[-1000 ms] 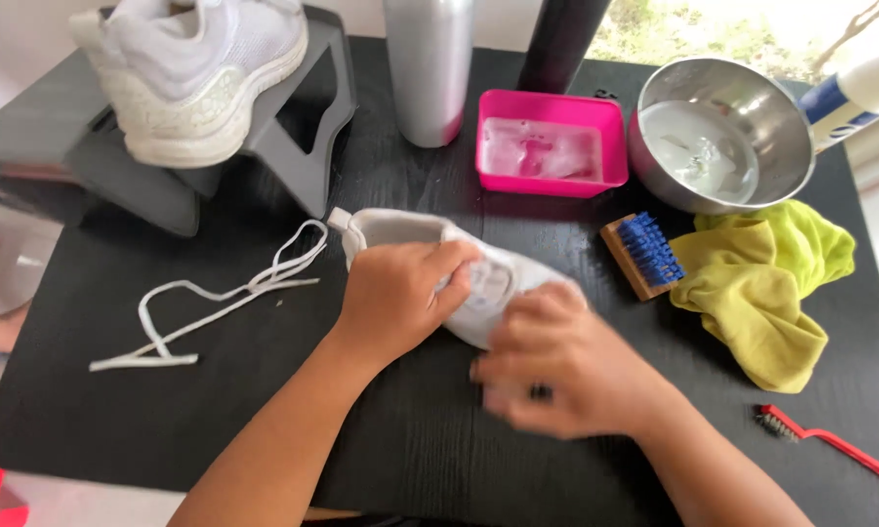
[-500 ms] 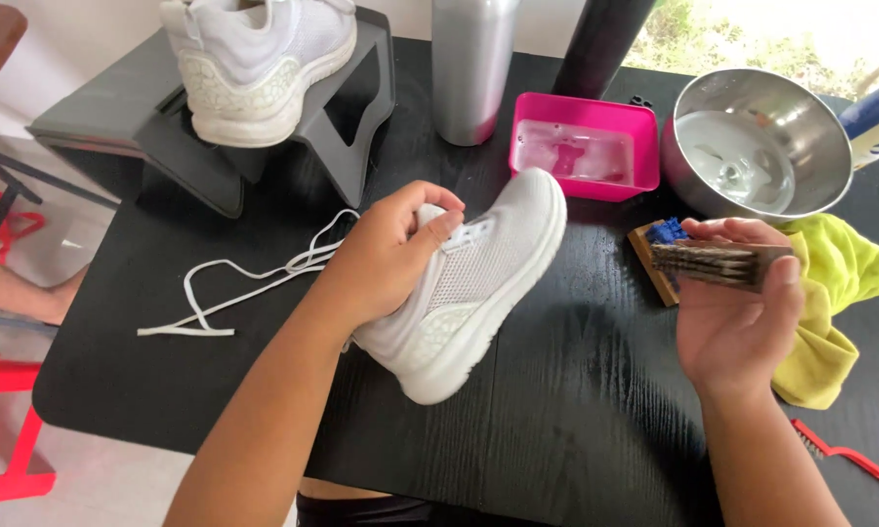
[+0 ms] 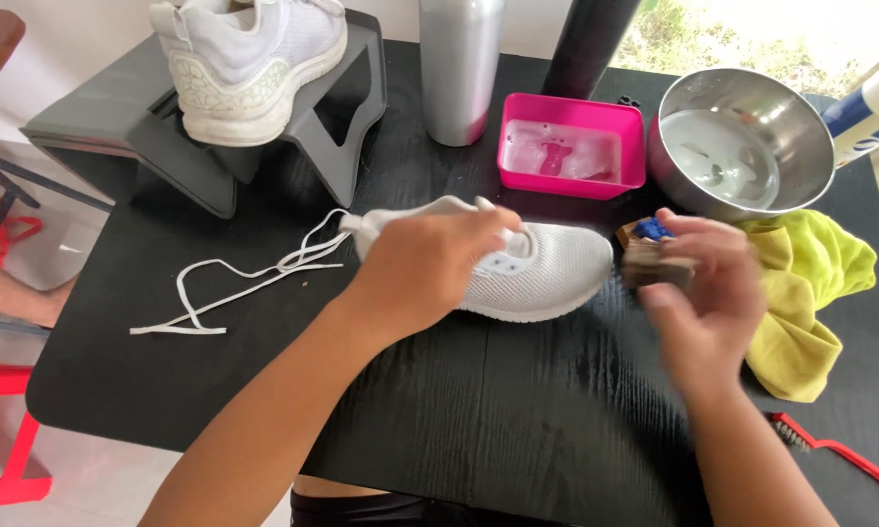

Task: Scrubbing the mesh upper of a white sneaker with a brush and soapy water, then wiping it clean with a cloth.

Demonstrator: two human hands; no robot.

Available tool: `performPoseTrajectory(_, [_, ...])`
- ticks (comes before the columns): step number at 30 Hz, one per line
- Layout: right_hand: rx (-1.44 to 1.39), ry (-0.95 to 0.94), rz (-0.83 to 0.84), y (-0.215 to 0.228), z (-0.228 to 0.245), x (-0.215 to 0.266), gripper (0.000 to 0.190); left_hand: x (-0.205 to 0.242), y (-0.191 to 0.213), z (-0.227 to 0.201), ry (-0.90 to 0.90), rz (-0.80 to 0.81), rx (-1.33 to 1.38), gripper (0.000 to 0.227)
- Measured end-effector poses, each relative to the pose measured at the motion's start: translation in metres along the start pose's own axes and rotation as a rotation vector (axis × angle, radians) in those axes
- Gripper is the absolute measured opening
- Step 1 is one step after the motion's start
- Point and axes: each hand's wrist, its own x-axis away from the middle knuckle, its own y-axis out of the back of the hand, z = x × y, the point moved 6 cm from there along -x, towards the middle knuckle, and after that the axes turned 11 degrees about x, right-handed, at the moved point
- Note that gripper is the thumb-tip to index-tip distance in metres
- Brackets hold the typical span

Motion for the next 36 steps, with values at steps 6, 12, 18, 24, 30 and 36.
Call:
performPoseTrajectory(6, [0.284, 0.499, 0.416, -0.038, 0.018, 0.018, 0.04, 0.007, -0.043, 0.009, -0.549, -0.071, -0.356, 0.028])
performPoseTrajectory(12, [0.503, 0.404, 0.347, -0.034, 0.013, 0.003, 0.028, 0.013, -0.038, 0.005, -0.788, -0.277, -0.422, 0.016])
performPoseTrajectory(18, [0.346, 0.502, 0.584, -0.056, 0.02, 0.016, 0.031, 0.008, -0.04, 0.015, -0.826, -0.252, -0.397, 0.012])
performPoseTrajectory(24, [0.312, 0.4, 0.497, -0.057, 0.034, 0.009, 0.023, 0.005, -0.038, 0.016, -0.805, -0.228, -0.359, 0.008])
performPoseTrajectory(30, [0.427, 0.317, 0.392, -0.045, 0.018, -0.002, 0.027, 0.007, -0.039, 0.016, -0.812, -0.196, -0.354, 0.007])
performPoseTrajectory(36, [0.221, 0.458, 0.676, -0.054, 0.021, 0.022, 0.025, 0.006, -0.039, 0.017, -0.808, -0.195, -0.358, 0.014])
